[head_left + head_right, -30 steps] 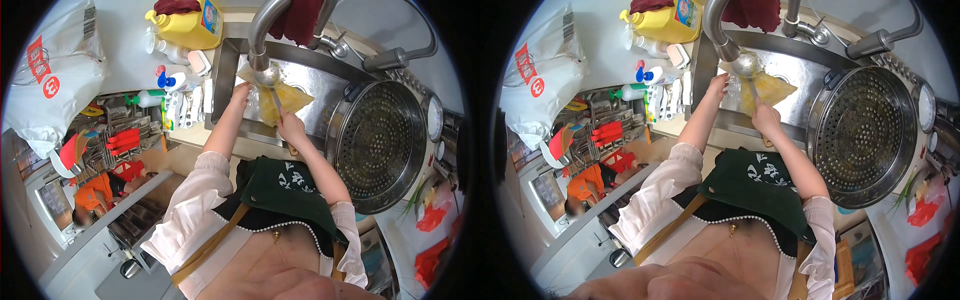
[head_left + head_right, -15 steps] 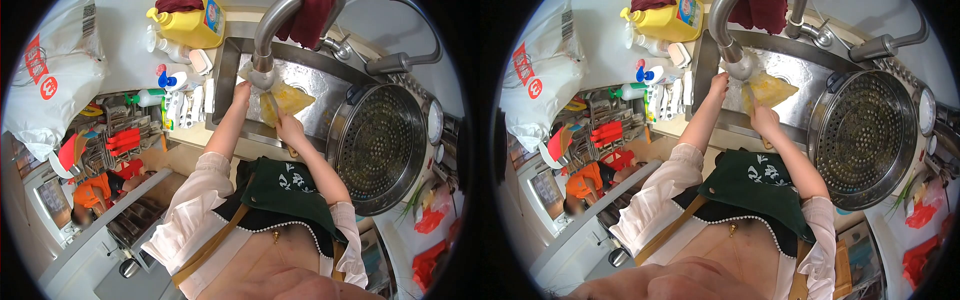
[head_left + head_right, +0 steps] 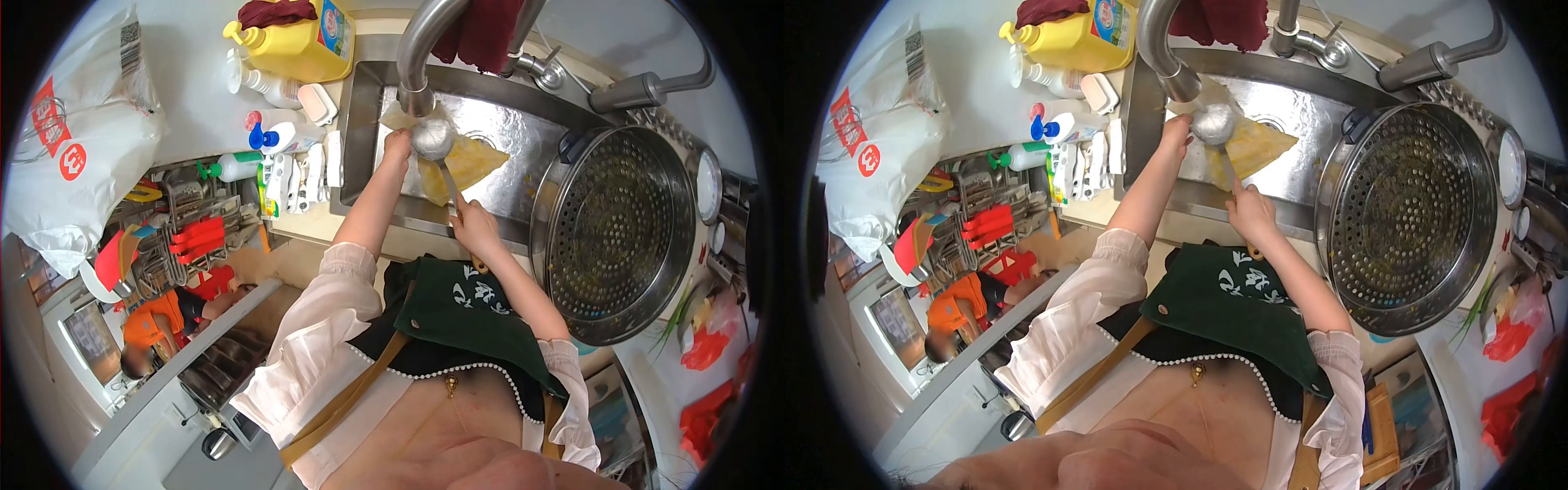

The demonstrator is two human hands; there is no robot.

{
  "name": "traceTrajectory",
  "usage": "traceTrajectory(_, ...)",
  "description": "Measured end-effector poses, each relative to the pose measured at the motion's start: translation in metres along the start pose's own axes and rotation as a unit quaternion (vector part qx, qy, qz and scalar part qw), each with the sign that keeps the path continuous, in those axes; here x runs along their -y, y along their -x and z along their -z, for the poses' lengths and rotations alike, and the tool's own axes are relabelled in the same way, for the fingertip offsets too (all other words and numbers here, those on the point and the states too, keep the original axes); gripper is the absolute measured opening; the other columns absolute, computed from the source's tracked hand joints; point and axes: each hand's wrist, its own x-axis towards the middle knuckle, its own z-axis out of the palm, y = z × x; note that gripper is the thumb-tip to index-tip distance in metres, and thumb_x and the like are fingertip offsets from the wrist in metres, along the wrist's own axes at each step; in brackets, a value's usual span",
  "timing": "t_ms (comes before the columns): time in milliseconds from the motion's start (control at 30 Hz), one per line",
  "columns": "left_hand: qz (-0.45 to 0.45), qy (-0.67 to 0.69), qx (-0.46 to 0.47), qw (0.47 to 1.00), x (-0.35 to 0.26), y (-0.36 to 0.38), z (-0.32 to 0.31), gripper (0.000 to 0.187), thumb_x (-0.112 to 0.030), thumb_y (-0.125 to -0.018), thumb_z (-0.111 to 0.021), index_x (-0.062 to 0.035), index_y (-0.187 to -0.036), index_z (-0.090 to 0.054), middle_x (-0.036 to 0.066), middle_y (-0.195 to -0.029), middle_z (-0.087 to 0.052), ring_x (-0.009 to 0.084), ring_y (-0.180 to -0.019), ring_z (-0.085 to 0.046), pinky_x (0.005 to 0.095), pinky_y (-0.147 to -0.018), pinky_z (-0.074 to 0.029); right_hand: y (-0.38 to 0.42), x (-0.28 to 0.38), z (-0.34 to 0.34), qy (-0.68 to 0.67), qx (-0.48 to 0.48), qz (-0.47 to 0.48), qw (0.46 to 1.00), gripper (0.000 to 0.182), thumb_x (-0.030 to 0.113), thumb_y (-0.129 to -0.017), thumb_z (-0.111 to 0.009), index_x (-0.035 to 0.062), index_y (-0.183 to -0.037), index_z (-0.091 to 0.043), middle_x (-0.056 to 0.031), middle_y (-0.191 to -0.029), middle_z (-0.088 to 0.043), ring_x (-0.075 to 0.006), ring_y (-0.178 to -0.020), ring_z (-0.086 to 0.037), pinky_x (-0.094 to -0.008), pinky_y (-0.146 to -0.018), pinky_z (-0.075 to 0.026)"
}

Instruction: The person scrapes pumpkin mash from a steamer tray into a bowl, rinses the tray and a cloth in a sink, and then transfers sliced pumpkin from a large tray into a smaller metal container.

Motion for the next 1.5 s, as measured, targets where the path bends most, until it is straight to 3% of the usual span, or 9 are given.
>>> traceTrajectory(233, -0.002, 0.1, 0.034, 0.994, -0.016, 0.01, -0.027, 0.029, -0.02, -0.087, -0.05, -0.0088, -0.114, -0.052, 0.004, -0.104, -0.058, 0.0207, -0.097, -0.054, 0.0423, -0.081, -0.044, 0.005, 0.005, 0.007, 0.044, -0.031, -0.019, 0.998, 0.051, 0.015, -0.079, -0.057, 0.0005, -0.125, -0.043, -0.0205, -0.089, -0.054, -0.0361, -0.082, -0.059, -0.0437, -0.069, -0.049)
traceTrajectory(333, 0.033, 0.19, 0.105, 0.976, 0.0, -0.051, -0.035, 0.027, -0.023, -0.089, -0.048, -0.009, -0.111, -0.053, 0.005, -0.099, -0.06, 0.0216, -0.091, -0.058, 0.0467, -0.08, -0.046, 0.006, 0.005, 0.006, 0.071, -0.089, -0.005, 0.994, 0.051, 0.008, -0.073, -0.06, -0.0009, -0.121, -0.045, -0.0191, -0.089, -0.052, -0.0347, -0.08, -0.059, -0.0424, -0.066, -0.049)
traceTrajectory(533, 0.0, 0.099, 0.127, 0.987, -0.025, -0.08, -0.056, 0.036, -0.037, -0.088, -0.047, -0.0123, -0.114, -0.05, 0.004, -0.097, -0.06, 0.0222, -0.089, -0.058, 0.0542, -0.083, -0.042, -0.002, -0.005, 0.014, 0.13, -0.171, -0.052, 0.975, 0.049, -0.001, -0.065, -0.06, -0.0019, -0.113, -0.051, -0.0171, -0.09, -0.049, -0.0309, -0.079, -0.056, -0.0382, -0.063, -0.05)
traceTrajectory(667, -0.017, 0.1, 0.201, 0.974, -0.026, -0.078, -0.044, 0.054, -0.056, -0.078, -0.053, -0.0195, -0.116, -0.05, 0.005, -0.101, -0.052, 0.0227, -0.089, -0.051, 0.0415, -0.07, -0.046, -0.017, -0.021, 0.012, 0.1, -0.193, -0.054, 0.975, 0.055, -0.002, -0.065, -0.06, 0.0006, -0.118, -0.051, -0.0149, -0.09, -0.047, -0.0301, -0.082, -0.054, -0.037, -0.062, -0.05)
traceTrajectory(767, 0.044, 0.319, 0.161, 0.933, -0.057, -0.006, -0.036, 0.04, -0.037, -0.088, -0.047, -0.0116, -0.119, -0.05, 0.009, -0.112, -0.053, 0.0254, -0.11, -0.046, 0.0457, -0.091, -0.04, -0.025, -0.013, 0.009, 0.109, -0.245, 0.004, 0.963, 0.057, -0.002, -0.065, -0.061, 0.0023, -0.12, -0.05, -0.0139, -0.092, -0.046, -0.0309, -0.087, -0.052, -0.037, -0.063, -0.049)
traceTrajectory(900, 0.03, 0.37, 0.145, 0.917, -0.049, -0.009, -0.019, 0.03, -0.011, -0.092, -0.036, -0.0009, -0.118, -0.048, 0.014, -0.124, -0.049, 0.0297, -0.112, -0.048, 0.0486, -0.094, -0.039, -0.032, -0.009, -0.002, 0.094, -0.235, 0.037, 0.967, 0.057, 0.002, -0.067, -0.062, 0.0028, -0.122, -0.048, -0.0149, -0.1, -0.045, -0.0315, -0.095, -0.048, -0.0378, -0.066, -0.049)
traceTrajectory(1100, 0.033, 0.368, 0.122, 0.921, -0.03, -0.021, 0.0, 0.028, -0.012, -0.094, -0.034, 0.0019, -0.115, -0.047, 0.017, -0.12, -0.051, 0.0306, -0.108, -0.052, 0.0471, -0.092, -0.042, -0.036, -0.022, -0.011, -0.076, -0.178, 0.032, 0.981, 0.043, 0.009, -0.072, -0.064, 0.0004, -0.112, -0.052, -0.018, -0.095, -0.056, -0.0347, -0.086, -0.057, -0.0419, -0.068, -0.048)
traceTrajectory(1300, 0.004, 0.449, 0.112, 0.887, -0.031, -0.026, 0.012, 0.027, -0.019, -0.097, -0.033, 0.0013, -0.112, -0.043, 0.017, -0.11, -0.054, 0.0322, -0.105, -0.053, 0.0432, -0.087, -0.045, -0.061, -0.004, 0.002, -0.05, -0.215, 0.078, 0.972, 0.031, 0.01, -0.073, -0.064, -0.0015, -0.1, -0.056, -0.0176, -0.084, -0.059, -0.0354, -0.078, -0.059, -0.0431, -0.066, -0.047)
traceTrajectory(1500, -0.051, 0.249, 0.139, 0.957, -0.031, 0.019, -0.018, 0.036, -0.026, -0.096, -0.037, 0.0059, -0.111, -0.045, 0.018, -0.104, -0.059, 0.0272, -0.094, -0.058, 0.0376, -0.083, -0.048, -0.087, 0.012, 0.005, -0.005, -0.228, 0.075, 0.971, 0.037, 0.011, -0.073, -0.064, 0.001, -0.107, -0.056, -0.0163, -0.084, -0.058, -0.0341, -0.078, -0.058, -0.042, -0.066, -0.047)
